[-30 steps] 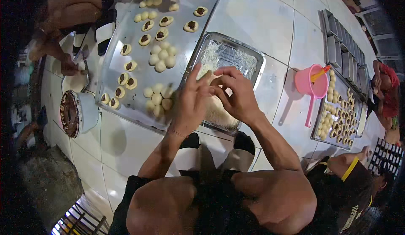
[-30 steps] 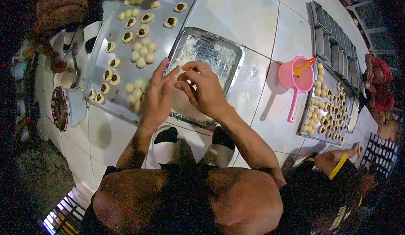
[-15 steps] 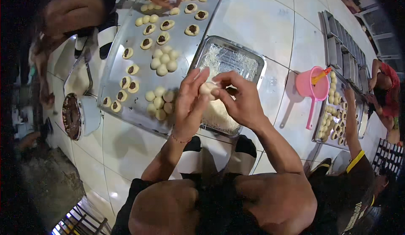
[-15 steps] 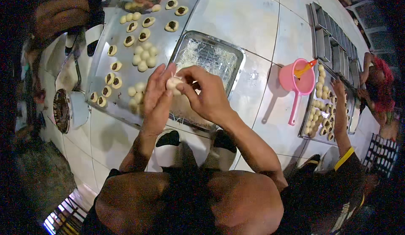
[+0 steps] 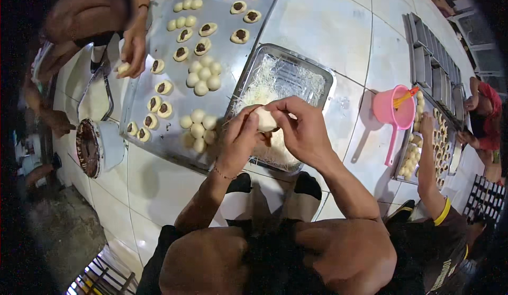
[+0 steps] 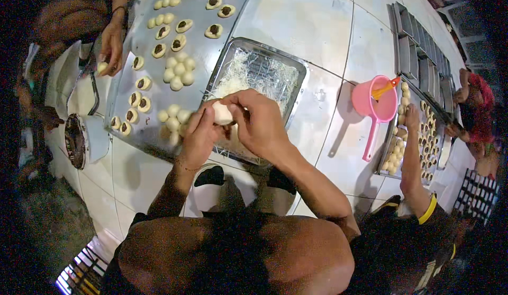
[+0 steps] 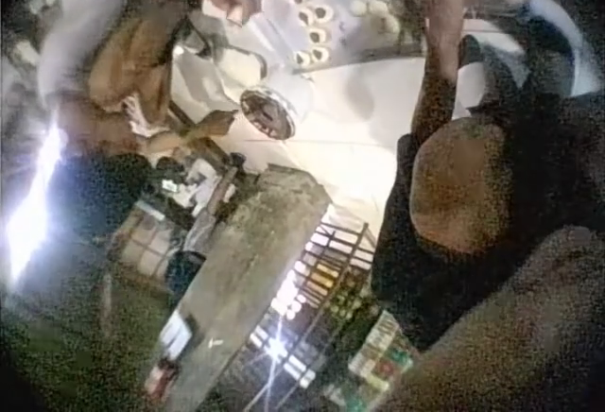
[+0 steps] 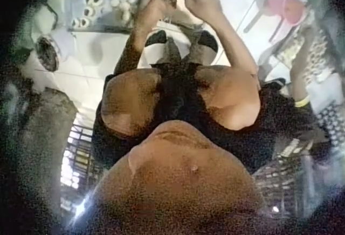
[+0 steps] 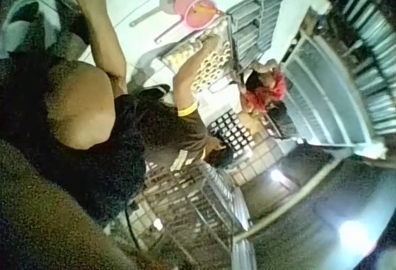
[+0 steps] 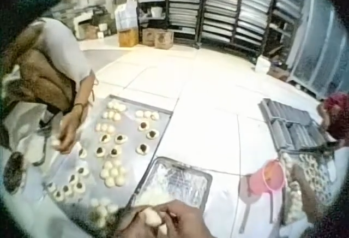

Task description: Fill small dough balls with chocolate filling and coat them in a flour mixture.

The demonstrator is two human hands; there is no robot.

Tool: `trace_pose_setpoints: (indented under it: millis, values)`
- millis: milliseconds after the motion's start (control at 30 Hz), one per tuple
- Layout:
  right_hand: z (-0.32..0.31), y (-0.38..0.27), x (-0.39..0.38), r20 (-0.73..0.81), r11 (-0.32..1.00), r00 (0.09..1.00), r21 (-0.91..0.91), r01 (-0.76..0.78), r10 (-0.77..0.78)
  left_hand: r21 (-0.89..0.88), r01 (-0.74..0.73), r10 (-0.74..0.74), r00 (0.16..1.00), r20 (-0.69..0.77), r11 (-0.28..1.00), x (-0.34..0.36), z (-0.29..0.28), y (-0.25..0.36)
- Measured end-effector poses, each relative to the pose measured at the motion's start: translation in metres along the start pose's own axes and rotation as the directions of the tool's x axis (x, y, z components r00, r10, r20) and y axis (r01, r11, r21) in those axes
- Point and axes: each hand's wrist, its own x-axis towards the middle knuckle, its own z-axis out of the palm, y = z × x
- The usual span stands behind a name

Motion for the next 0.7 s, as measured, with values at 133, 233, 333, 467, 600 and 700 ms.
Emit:
trace_pose_setpoints:
  millis: [133, 233, 333, 467, 600, 700]
  values:
    - [-0.007, -0.009, 0.004, 0.246, 0.989, 0.967, -0.145, -0.035, 0.070, -0.431, 0.380, -0.284, 0.920, 0.271, 0.818, -0.003, -0.034, -0.002]
    - [0.000, -0.003, 0.008, 0.245, 0.992, 0.969, -0.129, -0.010, 0.042, -0.488, 0.467, -0.360, 0.883, 0.301, 0.737, 0.011, -0.040, 0.007]
    - [0.005, 0.008, 0.013, -0.033, 0.996, 0.996, 0.043, 0.079, -0.078, -0.323, 0.412, -0.414, 0.908, 0.067, 0.852, 0.048, -0.034, 0.024]
    - [-0.014, 0.029, 0.034, -0.085, 0.972, 0.975, -0.128, 0.195, -0.206, 0.798, -0.189, 0.450, 0.886, -0.112, 0.572, 0.149, -0.073, 0.041]
    - [-0.032, 0.074, 0.062, 0.012, 0.977, 1.000, -0.211, 0.016, -0.014, 0.997, -0.059, 0.491, 0.871, 0.028, 0.048, 0.199, -0.104, 0.022]
    - [-0.026, 0.151, 0.069, -0.072, 0.644, 0.997, -0.764, -0.040, -0.023, 0.999, -0.034, 0.492, 0.869, 0.048, -0.038, 0.223, -0.127, -0.008]
